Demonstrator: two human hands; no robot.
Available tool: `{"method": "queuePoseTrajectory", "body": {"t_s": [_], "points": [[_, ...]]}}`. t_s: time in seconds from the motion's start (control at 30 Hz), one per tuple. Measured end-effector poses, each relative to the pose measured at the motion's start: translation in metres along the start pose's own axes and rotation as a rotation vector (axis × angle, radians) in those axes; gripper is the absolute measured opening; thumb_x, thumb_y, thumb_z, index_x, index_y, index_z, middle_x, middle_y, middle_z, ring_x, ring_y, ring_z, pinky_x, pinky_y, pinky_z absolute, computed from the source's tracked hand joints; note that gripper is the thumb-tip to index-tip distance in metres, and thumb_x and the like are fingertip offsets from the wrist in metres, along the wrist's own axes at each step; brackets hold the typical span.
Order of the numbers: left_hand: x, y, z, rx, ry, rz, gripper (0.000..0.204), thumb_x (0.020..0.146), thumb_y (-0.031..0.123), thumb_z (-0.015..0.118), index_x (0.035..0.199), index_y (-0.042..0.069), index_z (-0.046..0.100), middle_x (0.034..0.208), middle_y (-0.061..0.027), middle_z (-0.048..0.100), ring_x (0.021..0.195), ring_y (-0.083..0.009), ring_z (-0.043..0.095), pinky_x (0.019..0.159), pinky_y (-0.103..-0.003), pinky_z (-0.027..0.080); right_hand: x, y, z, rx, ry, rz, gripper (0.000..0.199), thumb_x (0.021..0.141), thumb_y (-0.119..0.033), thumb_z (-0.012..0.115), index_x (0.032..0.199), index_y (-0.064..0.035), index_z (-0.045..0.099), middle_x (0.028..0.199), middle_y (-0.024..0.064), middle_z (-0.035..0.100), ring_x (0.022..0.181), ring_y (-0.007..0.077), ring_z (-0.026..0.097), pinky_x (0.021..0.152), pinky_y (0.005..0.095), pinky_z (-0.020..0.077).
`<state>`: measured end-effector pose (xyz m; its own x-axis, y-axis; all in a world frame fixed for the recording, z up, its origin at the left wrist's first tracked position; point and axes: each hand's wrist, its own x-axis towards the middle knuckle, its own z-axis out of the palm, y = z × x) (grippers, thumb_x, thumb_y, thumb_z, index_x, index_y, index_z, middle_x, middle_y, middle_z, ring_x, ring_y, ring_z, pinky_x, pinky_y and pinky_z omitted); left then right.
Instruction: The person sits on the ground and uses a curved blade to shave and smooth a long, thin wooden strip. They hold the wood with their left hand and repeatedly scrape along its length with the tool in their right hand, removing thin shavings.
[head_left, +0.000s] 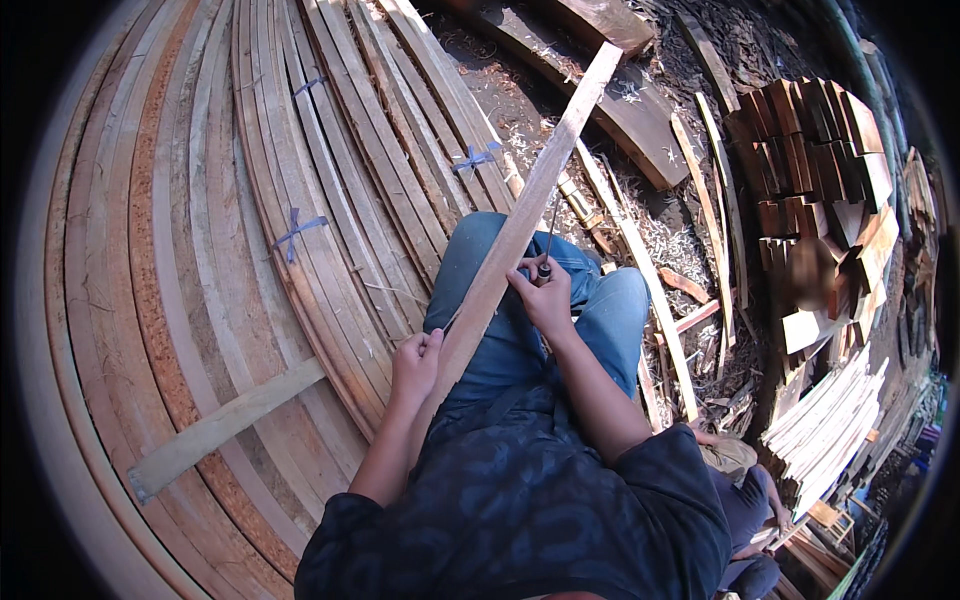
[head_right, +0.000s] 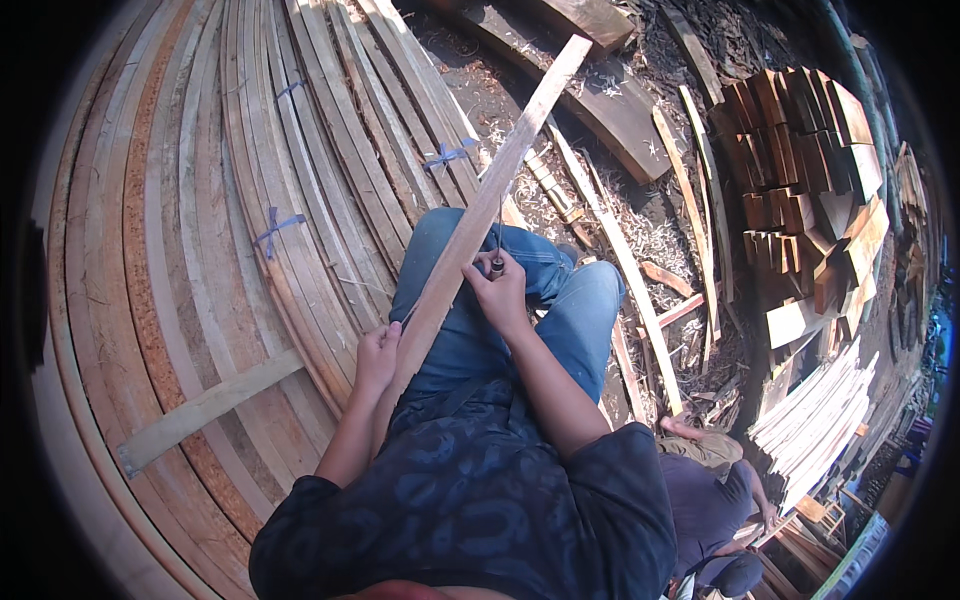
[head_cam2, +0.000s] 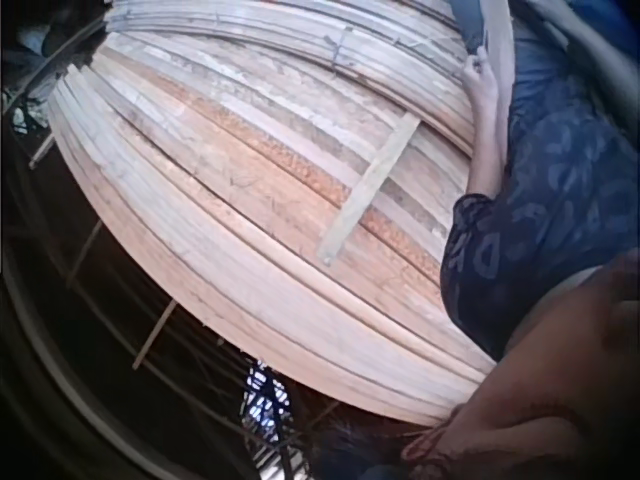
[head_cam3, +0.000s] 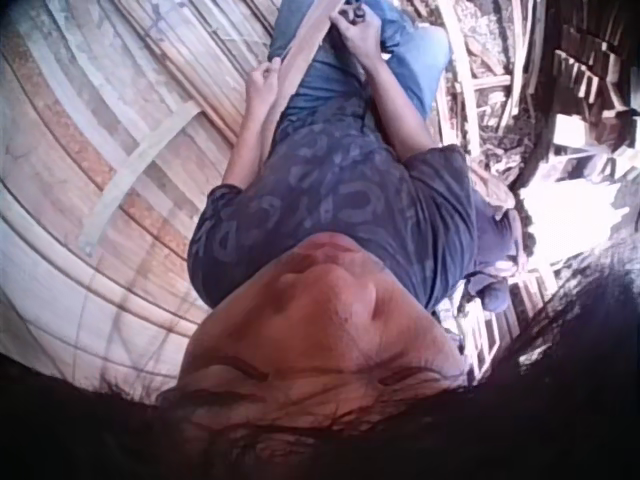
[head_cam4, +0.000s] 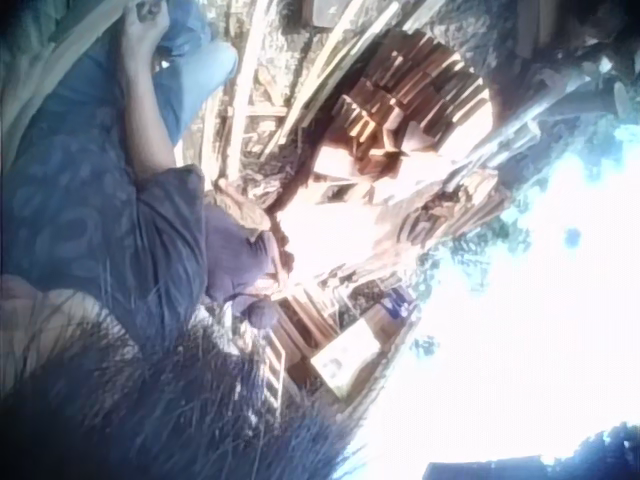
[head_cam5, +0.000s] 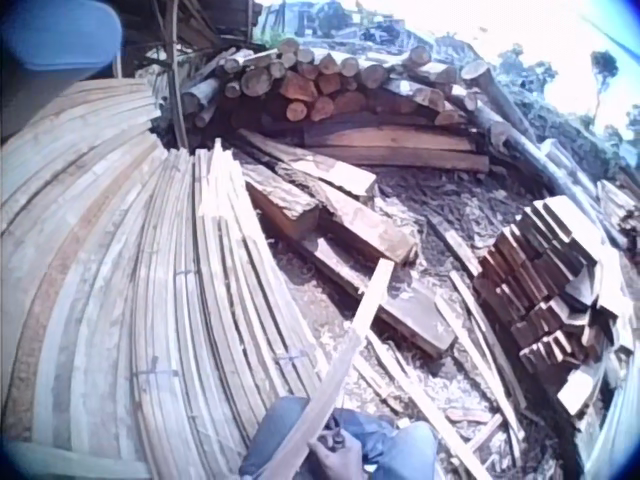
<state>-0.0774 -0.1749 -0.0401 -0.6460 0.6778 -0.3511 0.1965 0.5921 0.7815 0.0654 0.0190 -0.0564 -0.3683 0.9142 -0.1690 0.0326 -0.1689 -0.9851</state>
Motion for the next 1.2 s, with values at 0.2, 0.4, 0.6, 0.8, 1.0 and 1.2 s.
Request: {"method": "queuePoseTrajectory", "body": {"t_s": [0.2,0.4,0.6,0.8,1.0,1.2], "points": [[-0.022,0.024,-0.031,0.023,-0.301,-0.195,0.039,0.087,0.035,0.070,0.093,-0.003,0.062,0.061,-0.0059,0.061,0.052,-0.0106,0.054,0.054,-0.029,0.044,-0.002,0.003,-0.001,0.030,0.033,0.039,0.025,0.082,-0.003,0.074,0.076,-0.0022,0.050,0.078,0.0007,0.058,0.066,0.0014,0.046,0.057,0.0191,0.0402],[-0.033,0.007,-0.026,-0.316,-0.430,-0.437,0.036,0.094,0.035,0.062,0.091,-0.001,0.064,0.063,-0.0046,0.062,0.052,-0.0088,0.058,0.048,-0.023,0.046,-0.008,0.002,0.000,0.036,0.028,0.085,0.022,0.083,-0.004,0.073,0.076,-0.0013,0.052,0.075,-0.0003,0.057,0.063,0.0011,0.045,0.057,0.0195,0.0392],[-0.034,0.006,-0.015,-0.232,-0.352,-0.400,0.039,0.095,0.037,0.061,0.085,-0.001,0.065,0.059,-0.0037,0.060,0.044,-0.0079,0.055,0.040,-0.022,0.042,-0.005,-0.007,-0.022,-0.350,-0.102,0.007,0.033,0.095,-0.025,0.060,0.075,0.0024,0.058,0.055,0.0055,0.053,0.051,0.0101,0.047,0.049,0.0307,0.0376],[-0.031,0.004,-0.003,-0.141,-0.267,-0.341,0.048,0.093,0.044,0.062,0.076,-0.001,0.065,0.051,-0.0051,0.057,0.044,-0.0099,0.057,0.041,-0.024,0.043,-0.019,-0.016,-0.054,-0.824,-0.159,-0.029,0.043,0.097,-0.040,0.052,0.076,-0.0030,0.059,0.063,0.0205,0.060,0.064,0.0414,0.061,0.057,0.0487,0.0459],[-0.034,0.002,0.004,0.010,-0.166,-0.192,0.057,0.091,0.051,0.061,0.069,-0.002,0.063,0.046,-0.0065,0.055,0.041,-0.0128,0.056,0.041,-0.028,0.043,-0.032,-0.031,-0.051,-1.138,-0.264,-0.102,0.051,0.093,-0.051,0.053,0.071,-0.0051,0.059,0.059,0.0171,0.060,0.058,0.0382,0.062,0.055,0.0484,0.0492],[-0.030,0.003,0.006,-0.035,-0.178,-0.256,0.055,0.091,0.049,0.063,0.073,-0.003,0.065,0.047,-0.0059,0.055,0.040,-0.0124,0.056,0.041,-0.027,0.043,-0.017,-0.018,-0.055,-1.243,-0.254,-0.242,0.054,0.090,-0.056,0.055,0.067,-0.0069,0.057,0.058,0.0132,0.060,0.054,0.0331,0.062,0.048,0.0433,0.0488]]}}
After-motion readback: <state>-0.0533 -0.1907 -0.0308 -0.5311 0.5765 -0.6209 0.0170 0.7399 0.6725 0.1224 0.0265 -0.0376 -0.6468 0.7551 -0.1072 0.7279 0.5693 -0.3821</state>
